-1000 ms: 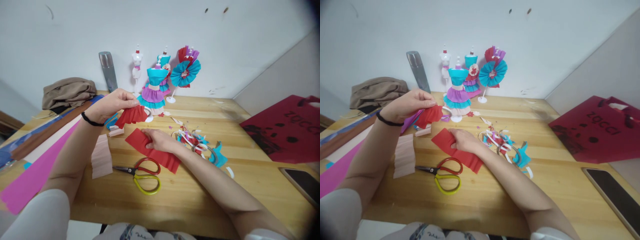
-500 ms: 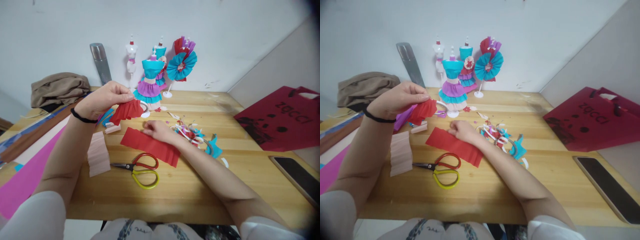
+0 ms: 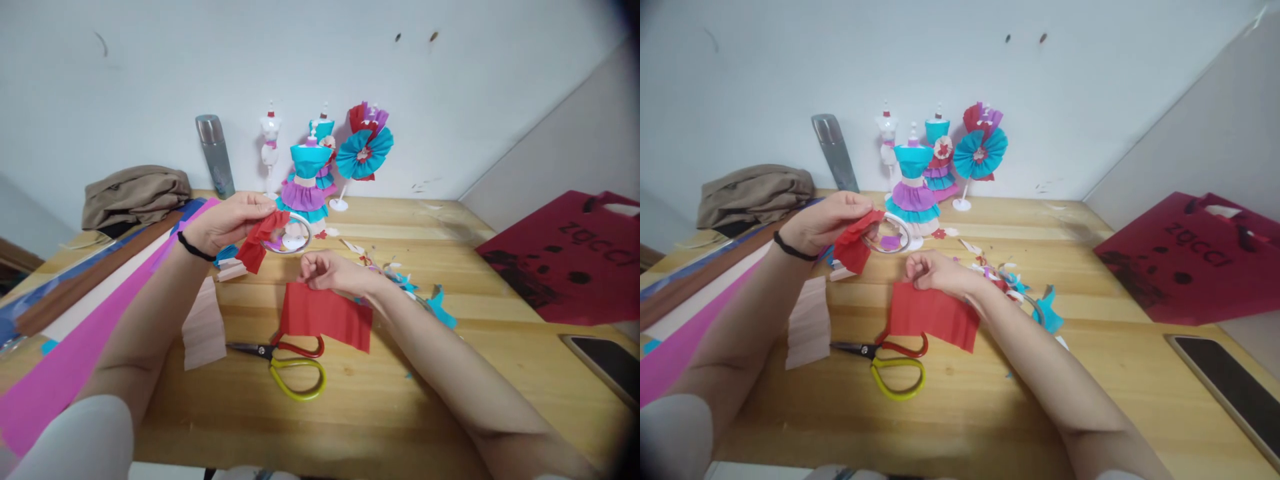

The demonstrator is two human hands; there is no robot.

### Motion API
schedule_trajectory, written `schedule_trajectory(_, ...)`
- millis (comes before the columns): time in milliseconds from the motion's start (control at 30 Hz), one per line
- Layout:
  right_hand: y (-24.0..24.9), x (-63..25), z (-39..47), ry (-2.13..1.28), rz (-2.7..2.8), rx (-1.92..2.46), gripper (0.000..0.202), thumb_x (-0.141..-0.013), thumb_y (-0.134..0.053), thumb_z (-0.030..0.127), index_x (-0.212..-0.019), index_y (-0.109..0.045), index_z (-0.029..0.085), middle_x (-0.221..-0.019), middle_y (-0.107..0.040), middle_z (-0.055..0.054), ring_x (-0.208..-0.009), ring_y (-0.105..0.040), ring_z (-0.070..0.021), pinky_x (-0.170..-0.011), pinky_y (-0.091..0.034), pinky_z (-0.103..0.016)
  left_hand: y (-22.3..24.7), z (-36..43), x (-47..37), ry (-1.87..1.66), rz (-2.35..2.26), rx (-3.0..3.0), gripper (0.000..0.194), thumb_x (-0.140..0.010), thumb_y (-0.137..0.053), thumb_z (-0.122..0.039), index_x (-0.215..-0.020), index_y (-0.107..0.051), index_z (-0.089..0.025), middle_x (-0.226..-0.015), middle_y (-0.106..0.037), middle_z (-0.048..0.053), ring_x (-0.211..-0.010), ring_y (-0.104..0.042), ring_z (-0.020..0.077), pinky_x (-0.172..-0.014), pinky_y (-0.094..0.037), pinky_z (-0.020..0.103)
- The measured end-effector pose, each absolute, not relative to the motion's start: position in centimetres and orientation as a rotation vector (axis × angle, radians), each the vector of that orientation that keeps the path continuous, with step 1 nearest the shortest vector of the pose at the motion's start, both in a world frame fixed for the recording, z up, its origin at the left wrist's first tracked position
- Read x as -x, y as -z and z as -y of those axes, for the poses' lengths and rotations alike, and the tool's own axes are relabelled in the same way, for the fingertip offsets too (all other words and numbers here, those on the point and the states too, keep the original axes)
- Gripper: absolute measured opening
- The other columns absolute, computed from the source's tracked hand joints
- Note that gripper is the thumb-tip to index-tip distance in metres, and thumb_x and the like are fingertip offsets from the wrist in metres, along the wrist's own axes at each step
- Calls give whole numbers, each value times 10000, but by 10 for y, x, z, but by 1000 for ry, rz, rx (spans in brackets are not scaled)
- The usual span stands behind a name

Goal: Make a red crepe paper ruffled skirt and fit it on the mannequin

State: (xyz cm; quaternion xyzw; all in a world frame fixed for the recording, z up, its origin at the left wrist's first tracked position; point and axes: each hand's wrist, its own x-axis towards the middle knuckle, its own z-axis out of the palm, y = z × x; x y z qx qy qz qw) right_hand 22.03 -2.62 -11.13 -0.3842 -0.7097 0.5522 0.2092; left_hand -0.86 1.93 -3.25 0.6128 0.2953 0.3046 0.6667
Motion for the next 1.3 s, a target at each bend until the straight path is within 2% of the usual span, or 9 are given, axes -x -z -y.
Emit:
schedule_trajectory(200, 102, -228, 29, -1771, 1744, 882, 212, -548, -577, 157, -756, -543, 185, -557, -457, 93, -480, -332, -53, -480, -240, -181, 48, -37, 7, -766, -620, -1198, 303, -732, -840, -337, -720, -658, -95, -590, -656, 30, -502, -621, 139, -544, -543, 259)
schedule_trajectory(333, 102, -227, 32, -1910, 1587, 849, 221, -578, -605, 121, -793, -636, 164, -639, -588, 47, -524, -444, -65, -489, -293, -185, 49, -36, 7, -768, -655, -1161, 331, -834, -753, -393, -723, -626, -108, -605, -644, 27, -492, -609, 140, -531, -550, 272)
schedule_trajectory(467, 100, -225, 37, -1940, 1606, 897, 195, -734, -737, 303, -835, -690, 143, -702, -641, 17, -585, -511, -80, -546, -360, -201, 42, -31, 10, -734, -621, -1268, 400, -735, -848, -416, -641, -600, -117, -568, -631, 34, -504, -604, 134, -512, -532, 238)
schedule_trajectory(533, 97, -225, 37, -1942, 1690, 905, 263, -731, -788, 361, -834, -695, 138, -703, -651, 21, -614, -533, -81, -585, -387, -204, 40, -30, 11, -730, -635, -1295, 420, -686, -884, -413, -611, -594, -118, -557, -632, 31, -493, -597, 126, -504, -530, 229)
schedule_trajectory(633, 91, -227, 38, -1953, 1866, 905, 274, -688, -839, 317, -839, -697, 138, -669, -655, 35, -610, -555, -79, -601, -407, -205, 42, -31, 10, -714, -637, -1308, 428, -672, -887, -436, -617, -608, -116, -558, -641, 32, -506, -609, 130, -514, -537, 232)
schedule_trajectory(733, 82, -231, 41, -1879, 1892, 893, 270, -685, -851, 313, -835, -699, 148, -662, -662, 32, -582, -564, -76, -576, -415, -202, 48, -32, 5, -673, -626, -1307, 442, -664, -880, -478, -656, -637, -109, -575, -657, 35, -521, -612, 133, -528, -538, 241)
schedule_trajectory(900, 59, -242, 53, -1617, 1445, 724, 287, -649, -886, 374, -778, -695, 203, -670, -648, 36, -548, -549, -71, -517, -423, -192, 53, -30, -2, -642, -623, -1362, 435, -675, -880, -468, -765, -695, -84, -699, -708, 71, -642, -634, 138, -621, -525, 239)
schedule_trajectory(1033, 42, -250, 58, -1535, 1286, 825, 259, -641, -892, 355, -747, -693, 227, -686, -640, 31, -557, -579, -97, -524, -476, -227, 50, -24, -4, -592, -632, -1521, 441, -694, -851, -512, -729, -665, -113, -706, -681, 50, -636, -596, 125, -602, -465, 229)
schedule_trajectory(1300, 40, -256, 58, -1440, 1355, 916, 221, -667, -867, 361, -765, -701, 253, -738, -680, 11, -607, -608, -132, -567, -507, -276, 43, -8, -18, -520, -625, -1933, 201, -809, -701, -339, -759, -672, -146, -753, -649, -4, -717, -568, 113, -683, -437, 232)
